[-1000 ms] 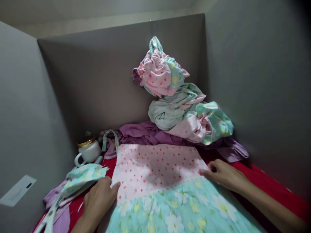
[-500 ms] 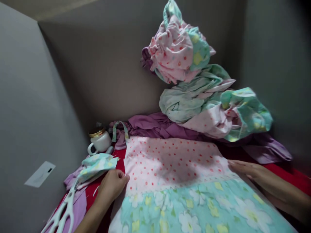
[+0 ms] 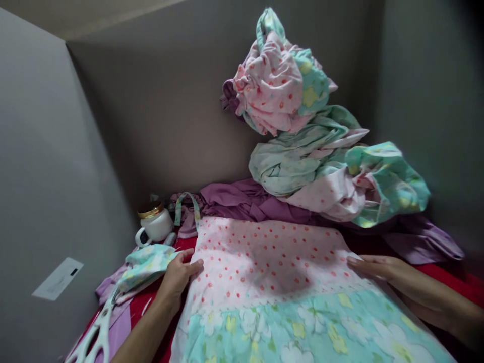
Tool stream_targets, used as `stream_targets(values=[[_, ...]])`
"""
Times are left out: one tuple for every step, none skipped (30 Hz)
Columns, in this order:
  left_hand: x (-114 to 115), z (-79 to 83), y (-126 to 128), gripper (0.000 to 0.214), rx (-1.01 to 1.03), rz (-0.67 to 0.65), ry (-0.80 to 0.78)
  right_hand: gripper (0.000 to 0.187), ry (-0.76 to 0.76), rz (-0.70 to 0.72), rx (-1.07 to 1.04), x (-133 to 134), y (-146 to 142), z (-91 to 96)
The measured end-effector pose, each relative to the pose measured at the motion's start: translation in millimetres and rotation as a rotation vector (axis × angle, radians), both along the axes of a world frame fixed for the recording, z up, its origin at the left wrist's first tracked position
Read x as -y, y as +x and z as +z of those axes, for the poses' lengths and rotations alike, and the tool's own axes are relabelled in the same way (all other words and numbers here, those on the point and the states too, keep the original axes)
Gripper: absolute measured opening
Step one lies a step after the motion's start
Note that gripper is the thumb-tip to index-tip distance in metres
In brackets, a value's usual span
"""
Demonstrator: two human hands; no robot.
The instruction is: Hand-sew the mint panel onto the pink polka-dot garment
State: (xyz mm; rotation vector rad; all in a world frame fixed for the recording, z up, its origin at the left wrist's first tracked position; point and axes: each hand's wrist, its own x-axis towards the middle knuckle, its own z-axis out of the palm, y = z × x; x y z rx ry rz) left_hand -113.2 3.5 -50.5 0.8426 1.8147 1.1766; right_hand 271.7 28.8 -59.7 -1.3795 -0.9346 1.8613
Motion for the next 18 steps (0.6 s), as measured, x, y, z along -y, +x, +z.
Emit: stream_targets(values=[[-4,-2.6,0,0.067,-0.011,0.006,0.027,0.02,-0.003,-0.024,-0.002,-2,-1,-0.5],[-8,-5.3,0,0.066,-0.024,0.014,0.05,0.02,-0.001,-0.05,0.001,-5,-2,-1.3],[-10,-7.9,1,0.064,-0.038,0.023,0.069,0.02,0.001,-0.074,0.004,-7,-3,-2.4],[-12,-10.1,1,0.063,-0.051,0.031,0.085,0.02,0.002,-0.093,0.005,-8,-4,-3.5],[-13,-11.8,1,0.061,-0.061,0.04,0.096,0.019,0.004,-0.104,0.002,-9,-4,-4.6],[-13,-12.7,1,0.059,-0.068,0.048,0.104,0.02,0.004,-0.111,-0.002,-9,-4,-5.5],[-12,-13.1,1,0.058,-0.074,0.054,0.109,0.022,0.006,-0.113,-0.009,-9,-3,-6.1],[-11,-13.0,1,0.056,-0.08,0.06,0.114,0.024,0.011,-0.115,-0.013,-8,-3,-6.5],[-10,-12.5,1,0.055,-0.087,0.066,0.119,0.026,0.015,-0.117,-0.016,-8,-3,-6.5],[-9,-11.8,1,0.053,-0.095,0.072,0.124,0.026,0.018,-0.116,-0.019,-8,-3,-6.2],[-8,-11.2,1,0.053,-0.103,0.077,0.127,0.025,0.018,-0.115,-0.018,-8,-3,-5.8],[-8,-10.8,1,0.053,-0.109,0.081,0.129,0.024,0.013,-0.114,-0.011,-9,-3,-5.4],[-9,-10.6,1,0.053,-0.112,0.085,0.129,0.022,0.013,-0.111,-0.005,-10,-3,-5.0],[-9,-10.6,1,0.054,-0.112,0.085,0.126,0.02,0.014,-0.106,-0.003,-12,-3,-4.7],[-10,-10.8,1,0.055,-0.108,0.083,0.121,0.019,0.018,-0.102,-0.008,-13,-3,-4.6],[-11,-11.1,1,0.057,-0.099,0.079,0.114,0.019,0.023,-0.099,-0.014,-14,-3,-4.6],[-11,-11.3,0,0.059,-0.088,0.072,0.106,0.019,0.031,-0.097,-0.023,-15,-2,-4.6],[-11,-11.5,0,0.062,-0.075,0.066,0.098,0.02,0.038,-0.097,-0.032,-16,-2,-4.6]])
